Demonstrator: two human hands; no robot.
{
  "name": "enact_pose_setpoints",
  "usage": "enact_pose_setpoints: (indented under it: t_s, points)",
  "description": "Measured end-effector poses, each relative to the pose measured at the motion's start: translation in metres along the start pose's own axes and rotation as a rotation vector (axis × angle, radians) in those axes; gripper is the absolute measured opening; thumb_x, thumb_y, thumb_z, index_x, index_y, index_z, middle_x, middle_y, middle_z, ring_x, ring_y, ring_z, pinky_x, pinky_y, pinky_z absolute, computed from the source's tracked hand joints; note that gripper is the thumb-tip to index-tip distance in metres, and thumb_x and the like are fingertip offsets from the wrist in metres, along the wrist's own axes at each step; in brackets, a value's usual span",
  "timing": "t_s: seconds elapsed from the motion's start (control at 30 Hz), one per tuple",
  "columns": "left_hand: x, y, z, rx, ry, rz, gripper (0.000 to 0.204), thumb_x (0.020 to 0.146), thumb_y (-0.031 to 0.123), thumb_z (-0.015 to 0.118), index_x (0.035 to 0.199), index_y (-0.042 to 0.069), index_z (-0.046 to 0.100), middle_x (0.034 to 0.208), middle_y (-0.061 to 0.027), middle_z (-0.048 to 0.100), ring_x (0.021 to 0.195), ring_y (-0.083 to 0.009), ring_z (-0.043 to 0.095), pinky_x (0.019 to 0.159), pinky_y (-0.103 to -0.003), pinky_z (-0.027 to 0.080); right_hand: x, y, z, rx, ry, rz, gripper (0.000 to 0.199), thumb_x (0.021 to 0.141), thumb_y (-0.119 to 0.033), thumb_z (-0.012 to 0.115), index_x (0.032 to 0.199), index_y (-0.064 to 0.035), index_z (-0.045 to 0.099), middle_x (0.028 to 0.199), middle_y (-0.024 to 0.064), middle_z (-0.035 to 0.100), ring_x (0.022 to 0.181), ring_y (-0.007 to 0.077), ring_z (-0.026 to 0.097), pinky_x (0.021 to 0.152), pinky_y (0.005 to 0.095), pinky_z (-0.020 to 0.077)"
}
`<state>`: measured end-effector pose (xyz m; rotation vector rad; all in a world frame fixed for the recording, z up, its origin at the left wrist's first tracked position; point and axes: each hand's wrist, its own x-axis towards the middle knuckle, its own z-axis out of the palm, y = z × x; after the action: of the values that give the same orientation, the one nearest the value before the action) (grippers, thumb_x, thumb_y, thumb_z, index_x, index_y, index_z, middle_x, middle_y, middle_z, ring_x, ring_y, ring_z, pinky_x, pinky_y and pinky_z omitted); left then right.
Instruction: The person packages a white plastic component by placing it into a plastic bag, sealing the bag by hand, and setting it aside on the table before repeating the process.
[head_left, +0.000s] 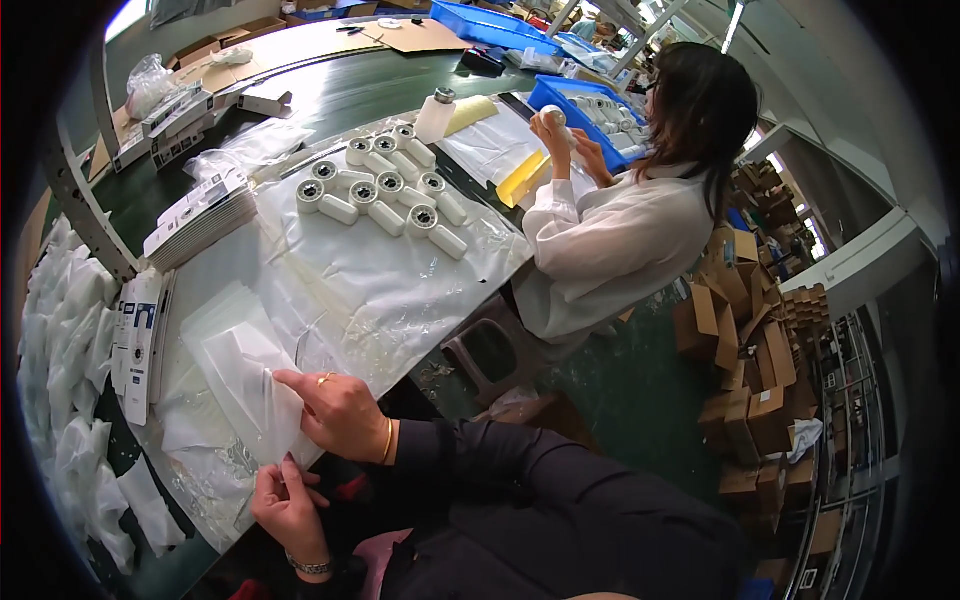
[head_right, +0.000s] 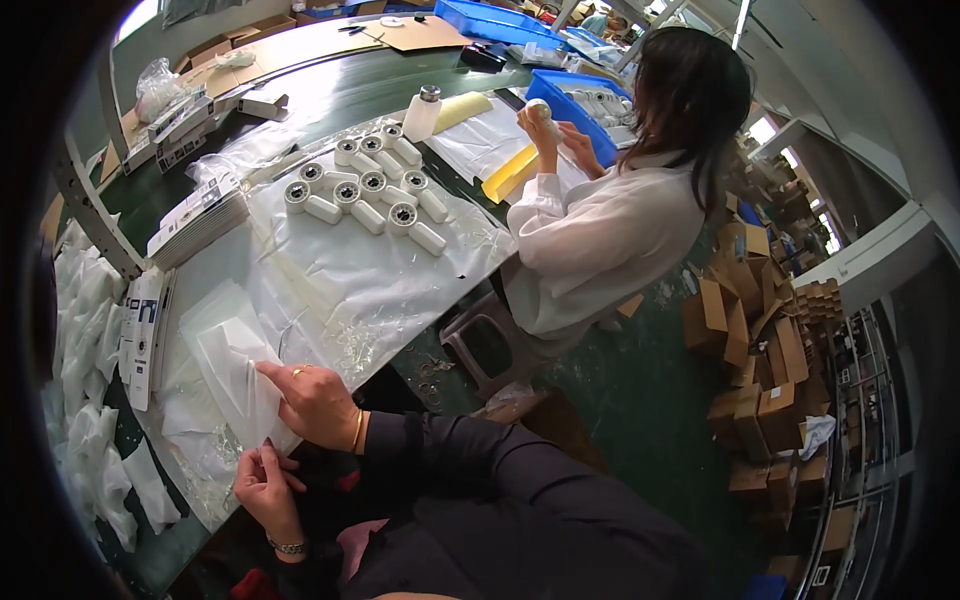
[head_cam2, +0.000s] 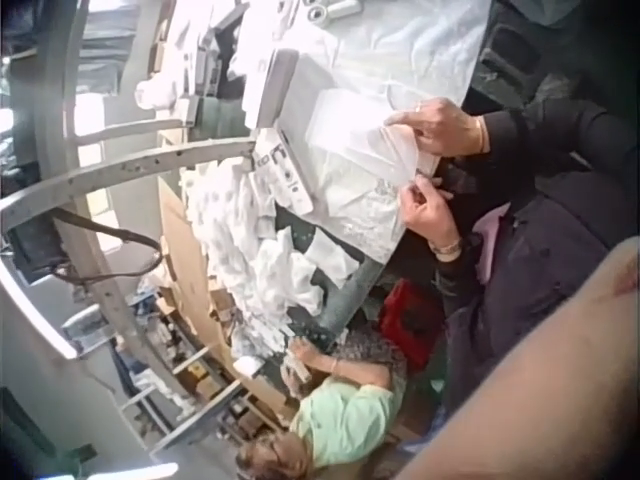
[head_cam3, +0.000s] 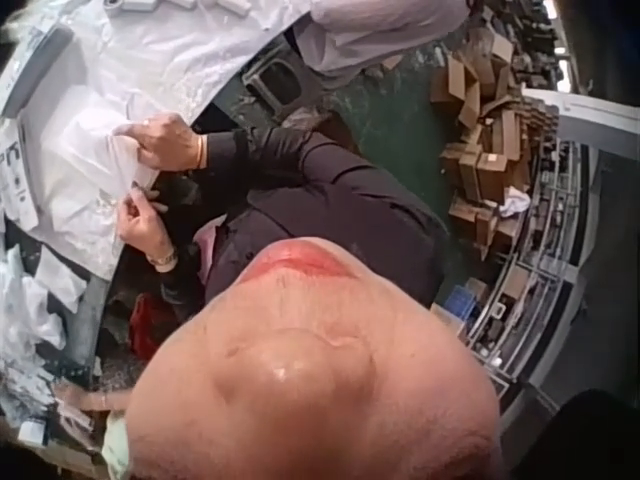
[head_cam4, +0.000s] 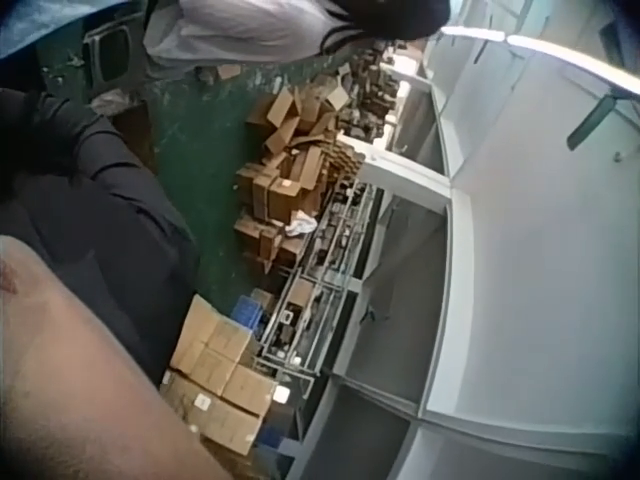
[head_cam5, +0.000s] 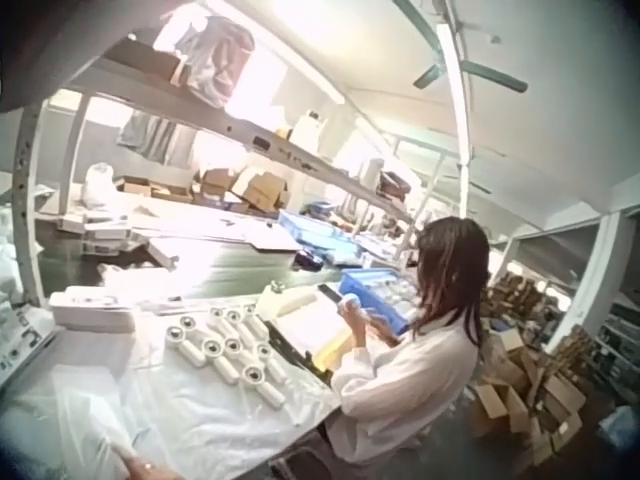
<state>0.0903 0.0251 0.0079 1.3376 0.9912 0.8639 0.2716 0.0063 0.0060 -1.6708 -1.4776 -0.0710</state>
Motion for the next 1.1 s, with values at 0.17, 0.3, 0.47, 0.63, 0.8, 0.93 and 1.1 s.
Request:
enact_pose_setpoints:
  t_s: [0.17, 0.3, 0.47, 0.63, 0.8, 0.93, 1.1]
  points:
    - [0.020, 0.003, 0.002, 0.133, 0.009, 0.047, 0.032, 0.110, 0.013, 0.064, 0.082, 0.000, 0.062, 0.065, -0.0067, 0.068, 0.044, -0.0109, 0.055, 0.046, -0.027, 0.040, 0.016, 0.008, 0.009, 0.089, 0.057, 0.028, 0.047, 0.081, 0.000, 0.069, 0.128, -0.0043, 0.069, 0.079, 0.0120, 0.067, 0.072, 0.0346, 0.069, 0.068, 0.0442, 0.0560]
    - [0.029, -0.005, 0.000, 0.222, 0.013, 0.134, 0.038, 0.110, 0.015, 0.065, 0.075, 0.000, 0.062, 0.061, -0.0061, 0.066, 0.044, -0.0116, 0.055, 0.046, -0.029, 0.039, 0.023, 0.013, 0.019, 0.086, 0.124, 0.014, 0.044, 0.080, 0.001, 0.073, 0.123, -0.0055, 0.074, 0.072, 0.0083, 0.064, 0.062, 0.0297, 0.065, 0.061, 0.0405, 0.0525]
    - [0.030, -0.010, -0.008, 0.296, 0.025, 0.193, 0.041, 0.111, 0.017, 0.064, 0.074, 0.000, 0.061, 0.061, -0.0063, 0.066, 0.043, -0.0121, 0.054, 0.045, -0.029, 0.038, 0.020, 0.010, 0.025, 0.057, 0.112, 0.024, 0.043, 0.079, 0.001, 0.075, 0.121, -0.0059, 0.075, 0.073, 0.0085, 0.065, 0.063, 0.0291, 0.065, 0.060, 0.0395, 0.0516]
    - [0.009, 0.003, -0.017, 0.381, 0.088, 0.186, 0.039, 0.108, 0.012, 0.064, 0.071, 0.000, 0.060, 0.055, -0.0072, 0.064, 0.045, -0.0205, 0.059, 0.050, -0.035, 0.042, 0.011, -0.005, 0.026, 0.101, 0.123, 0.034, 0.040, 0.080, 0.002, 0.076, 0.120, -0.0068, 0.075, 0.072, 0.0086, 0.064, 0.062, 0.0293, 0.064, 0.058, 0.0396, 0.0506]
    - [0.008, -0.016, -0.031, 0.312, 0.047, 0.166, 0.039, 0.110, 0.013, 0.061, 0.072, 0.003, 0.061, 0.058, -0.0085, 0.067, 0.049, -0.0229, 0.064, 0.051, -0.039, 0.045, -0.010, -0.011, 0.042, 0.083, 0.132, 0.061, 0.035, 0.087, 0.000, 0.076, 0.121, -0.0098, 0.074, 0.070, 0.0093, 0.062, 0.057, 0.0259, 0.062, 0.054, 0.0381, 0.0491]
    - [-0.014, -0.023, -0.045, 0.186, 0.066, 0.095, 0.042, 0.112, 0.020, 0.061, 0.076, -0.001, 0.065, 0.061, -0.0089, 0.069, 0.047, -0.0160, 0.064, 0.048, -0.033, 0.045, -0.032, -0.031, 0.044, 0.194, 0.091, 0.132, 0.037, 0.089, 0.002, 0.074, 0.124, -0.0091, 0.073, 0.071, 0.0048, 0.061, 0.057, 0.0158, 0.060, 0.055, 0.0314, 0.0488]
    - [-0.050, -0.024, -0.069, 0.046, 0.070, -0.020, 0.044, 0.113, 0.024, 0.057, 0.080, -0.003, 0.068, 0.066, -0.0099, 0.072, 0.048, -0.0146, 0.064, 0.046, -0.029, 0.044, -0.068, -0.075, 0.016, 0.296, -0.016, 0.209, 0.038, 0.091, 0.002, 0.076, 0.127, -0.0071, 0.071, 0.074, -0.0008, 0.063, 0.061, 0.0048, 0.056, 0.057, 0.0244, 0.0473]
